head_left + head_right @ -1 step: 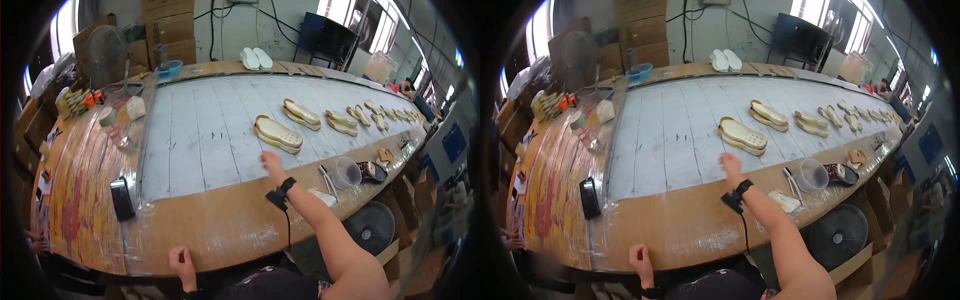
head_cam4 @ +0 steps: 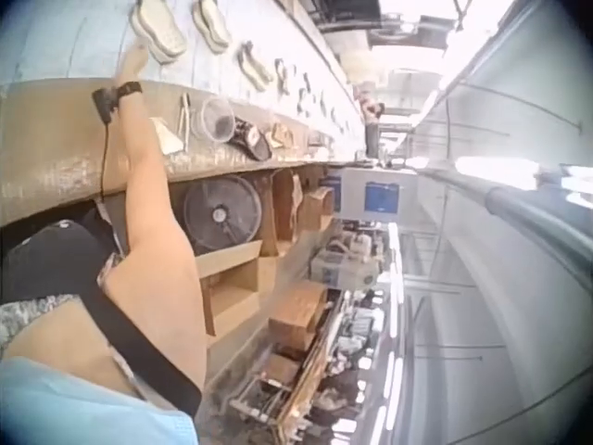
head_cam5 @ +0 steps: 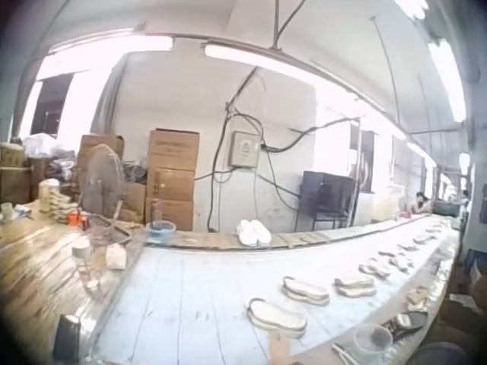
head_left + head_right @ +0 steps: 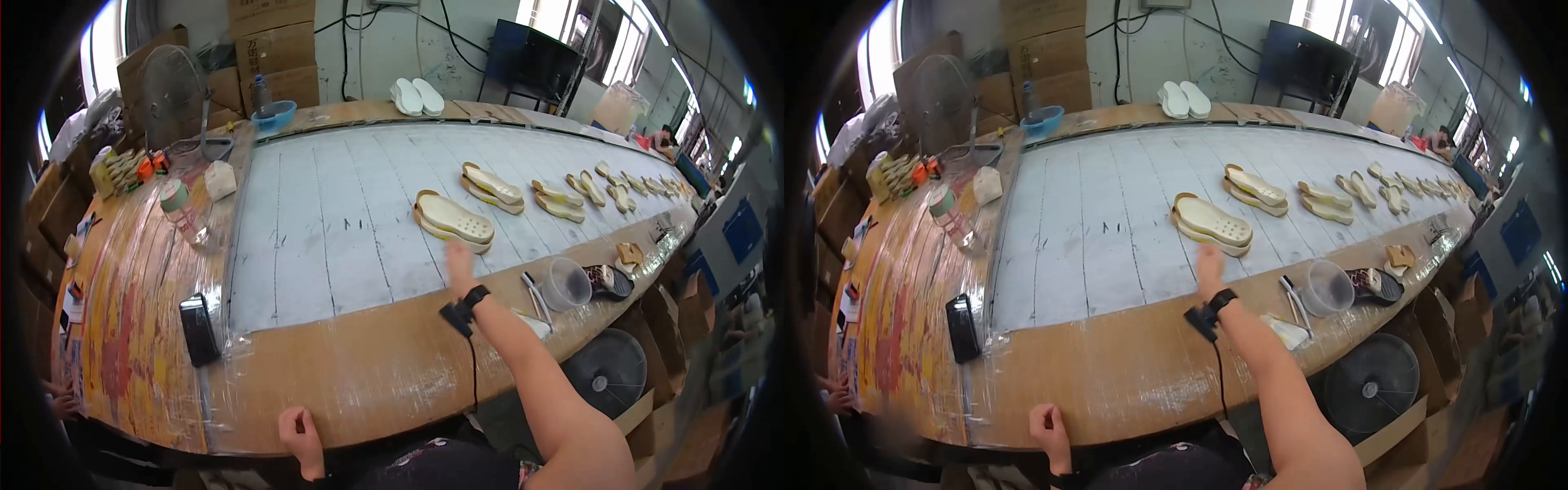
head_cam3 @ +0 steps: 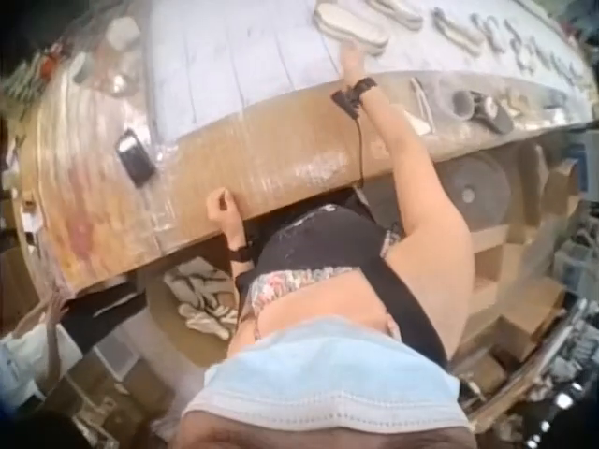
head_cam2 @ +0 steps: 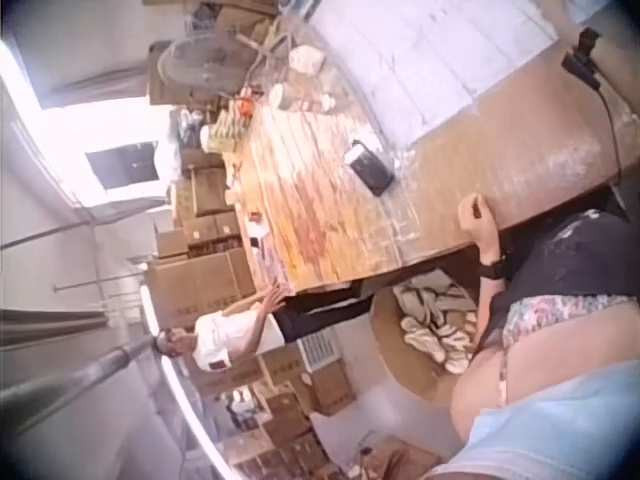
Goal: The recorder is applying a liquid adhesive to the inside edges of shoe soles using a small brush.
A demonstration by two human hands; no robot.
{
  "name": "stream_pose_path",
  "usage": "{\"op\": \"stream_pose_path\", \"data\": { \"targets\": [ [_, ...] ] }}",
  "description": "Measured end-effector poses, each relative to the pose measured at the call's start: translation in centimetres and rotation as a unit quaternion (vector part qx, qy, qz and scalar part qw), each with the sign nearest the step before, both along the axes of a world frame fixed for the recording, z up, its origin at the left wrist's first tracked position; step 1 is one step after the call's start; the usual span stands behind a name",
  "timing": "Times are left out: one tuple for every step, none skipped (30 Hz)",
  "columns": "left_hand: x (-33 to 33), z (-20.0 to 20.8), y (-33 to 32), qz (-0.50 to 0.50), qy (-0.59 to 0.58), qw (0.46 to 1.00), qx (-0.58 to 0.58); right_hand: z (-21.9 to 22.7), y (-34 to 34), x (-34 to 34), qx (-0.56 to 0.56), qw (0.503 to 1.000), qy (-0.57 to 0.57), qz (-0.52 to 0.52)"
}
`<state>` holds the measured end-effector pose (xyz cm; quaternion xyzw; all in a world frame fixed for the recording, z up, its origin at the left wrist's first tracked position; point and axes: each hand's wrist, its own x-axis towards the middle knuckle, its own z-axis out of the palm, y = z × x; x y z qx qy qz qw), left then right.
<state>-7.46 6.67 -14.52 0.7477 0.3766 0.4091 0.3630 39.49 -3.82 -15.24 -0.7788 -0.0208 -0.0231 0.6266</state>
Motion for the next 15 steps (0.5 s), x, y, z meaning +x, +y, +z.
{"op": "stream_pose_path", "data": {
  "targets": [
    [0.6, -0.2, -0.2, 0.01, 0.017, 0.999, 0.05, -0.5, -0.9, 3.7, -0.006, 0.989, -0.097, -0.112],
    [0.8, -0.1, -0.2, 0.006, 0.035, 0.995, 0.098, -1.0, -3.1, 6.6, -0.09, 0.975, -0.117, -0.167],
    [1.0, -0.1, -0.2, 0.021, 0.05, 0.994, 0.093, -1.7, -4.8, 8.2, -0.109, 0.963, -0.117, -0.218],
    [1.1, 0.0, -0.3, 0.03, 0.057, 0.994, 0.09, -2.1, -6.0, 9.5, -0.162, 0.955, -0.095, -0.228],
    [1.2, 0.0, -0.4, 0.04, 0.063, 0.993, 0.087, -2.3, -6.5, 10.6, -0.226, 0.936, -0.073, -0.259],
    [1.3, 0.0, -0.3, 0.038, 0.057, 0.991, 0.116, -2.4, -6.5, 11.5, -0.231, 0.948, -0.062, -0.21],
    [1.3, 0.0, -0.5, 0.039, 0.063, 0.991, 0.112, -2.2, -6.7, 12.0, -0.243, 0.953, -0.047, -0.174],
    [1.3, 0.0, -0.6, 0.045, 0.073, 0.992, 0.097, -2.0, -6.6, 12.3, -0.262, 0.955, -0.032, -0.132],
    [1.3, -0.1, -0.7, 0.051, 0.083, 0.992, 0.08, -1.6, -6.4, 12.8, -0.236, 0.963, -0.054, -0.115],
    [1.3, -0.2, -0.7, 0.05, 0.08, 0.991, 0.092, -1.2, -6.4, 13.3, -0.218, 0.969, -0.072, -0.094],
    [1.4, -0.2, -0.6, 0.046, 0.076, 0.99, 0.105, -1.0, -6.2, 13.7, -0.193, 0.973, -0.092, -0.084],
    [1.4, -0.3, -0.6, 0.046, 0.075, 0.991, 0.103, -0.6, -6.4, 14.2, -0.122, 0.988, -0.079, -0.047],
    [1.4, -0.3, -0.6, 0.045, 0.08, 0.99, 0.11, -0.7, -6.4, 14.2, -0.116, 0.992, -0.037, -0.036],
    [1.5, -0.3, -0.7, 0.049, 0.082, 0.99, 0.103, -0.7, -6.6, 14.4, -0.099, 0.995, -0.016, -0.027],
    [1.5, -0.3, -0.7, 0.054, 0.083, 0.992, 0.079, -0.8, -6.6, 14.4, -0.081, 0.996, 0.005, -0.023]
  ]
}}
